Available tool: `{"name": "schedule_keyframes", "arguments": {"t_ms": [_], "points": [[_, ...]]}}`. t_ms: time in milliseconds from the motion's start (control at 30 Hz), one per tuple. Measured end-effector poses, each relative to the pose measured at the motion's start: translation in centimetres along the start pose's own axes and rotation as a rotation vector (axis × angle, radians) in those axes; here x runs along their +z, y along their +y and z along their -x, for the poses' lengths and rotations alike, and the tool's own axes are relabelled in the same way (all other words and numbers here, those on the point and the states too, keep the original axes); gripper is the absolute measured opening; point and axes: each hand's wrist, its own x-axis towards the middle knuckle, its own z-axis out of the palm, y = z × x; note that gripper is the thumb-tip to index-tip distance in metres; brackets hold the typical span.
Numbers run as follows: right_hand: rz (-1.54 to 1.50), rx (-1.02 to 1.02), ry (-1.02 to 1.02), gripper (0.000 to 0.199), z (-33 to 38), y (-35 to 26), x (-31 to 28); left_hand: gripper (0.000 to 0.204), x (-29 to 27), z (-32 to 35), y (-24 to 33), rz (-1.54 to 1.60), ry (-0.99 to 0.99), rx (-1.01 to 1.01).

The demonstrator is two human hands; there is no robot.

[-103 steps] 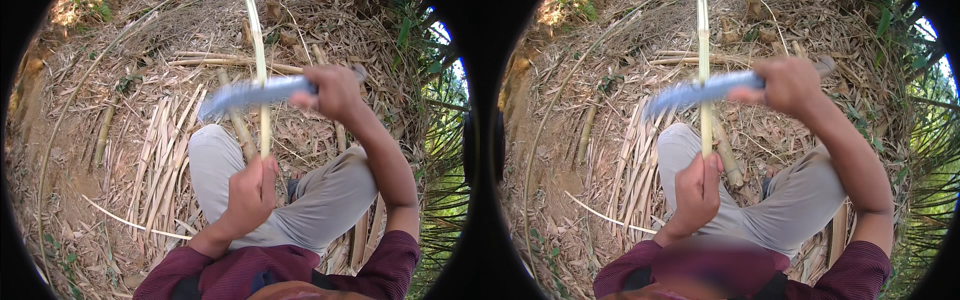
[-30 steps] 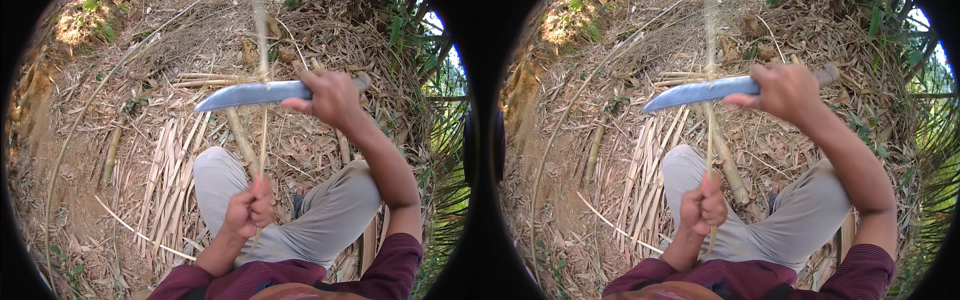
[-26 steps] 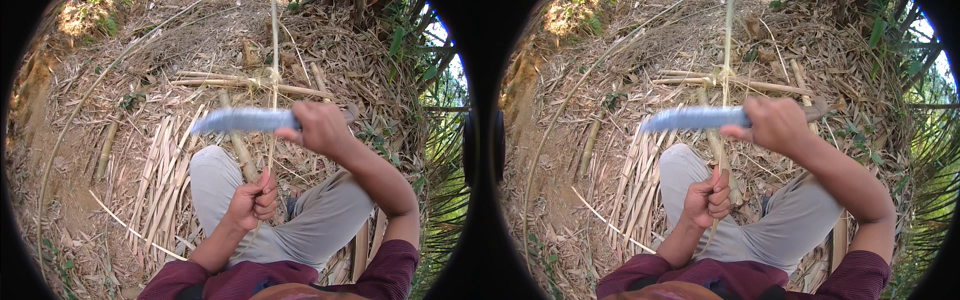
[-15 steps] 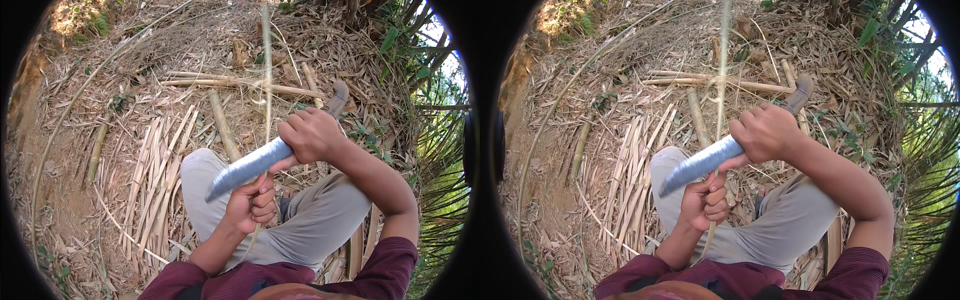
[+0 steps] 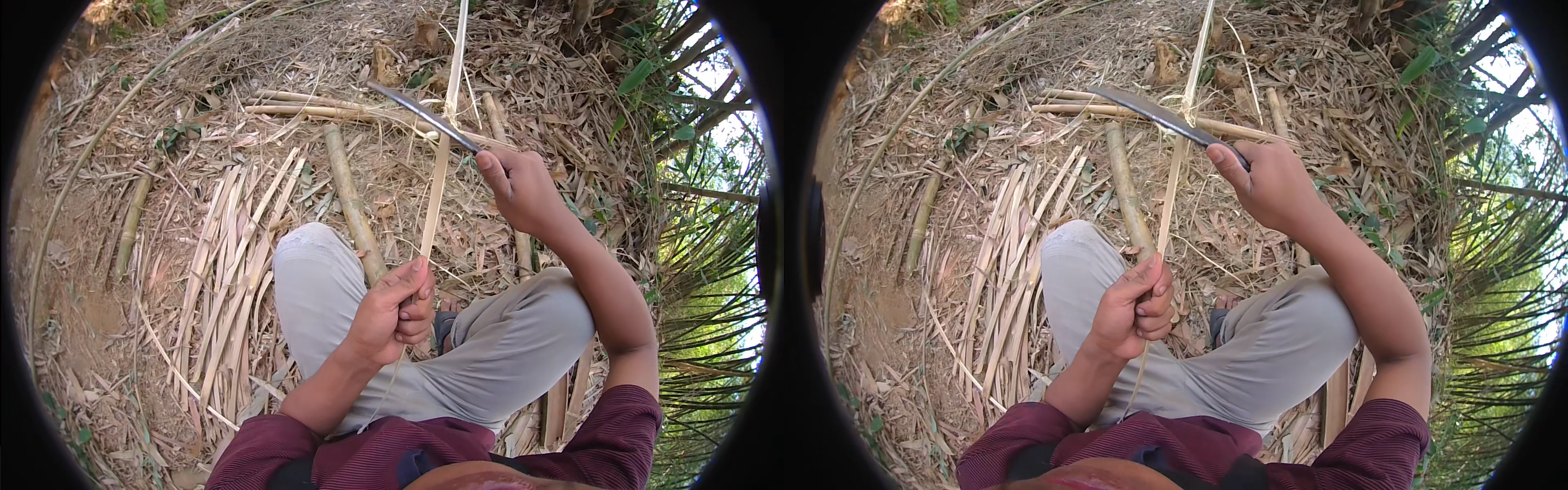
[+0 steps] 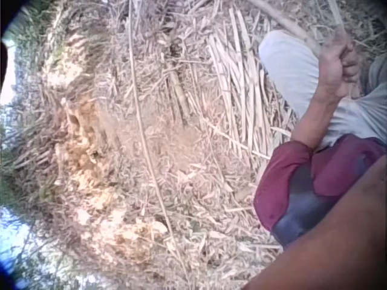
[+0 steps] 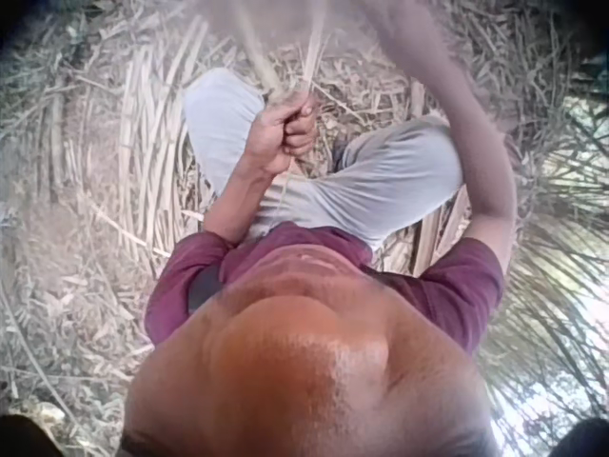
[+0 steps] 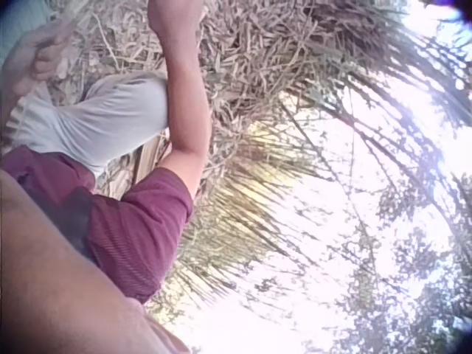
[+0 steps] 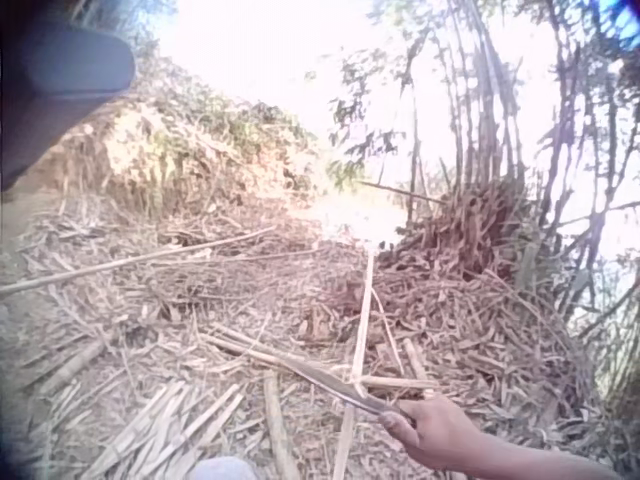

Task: The person shaves a thin bamboo strip with a machete while sitting on the ground among bamboo debris.

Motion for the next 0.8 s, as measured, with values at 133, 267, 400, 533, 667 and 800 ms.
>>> {"name": "schedule_keyframes", "arguments": {"t_ms": [133,267,400,533,667,800], "points": [[0.348,-0.471,0.170,0.068,0.9,-0.7,1.4,0.034,0.0,0.1,0.1,0.091,-0.025,-0.056],[0.616,-0.403,0.337,0.065,-2.2,2.7,-1.2,0.034,-0.4,0.0,-0.4,0.441,-0.157,-0.147],[0.404,-0.362,0.271,0.063,0.0,-0.3,1.9,0.033,-0.2,-1.3,-2.0,0.454,-0.271,-0.180],[0.486,-0.514,0.159,0.064,-0.1,-0.3,1.8,0.033,-1.1,-0.1,-1.1,0.565,-0.278,-0.142],[0.453,-0.173,0.198,0.068,-1.4,4.7,-0.7,0.034,-1.5,-1.1,0.4,0.528,-0.226,-0.137],[0.089,0.075,-0.022,0.073,-0.8,2.0,1.5,0.034,-2.7,-2.2,-0.6,0.456,-0.286,-0.110]]}}
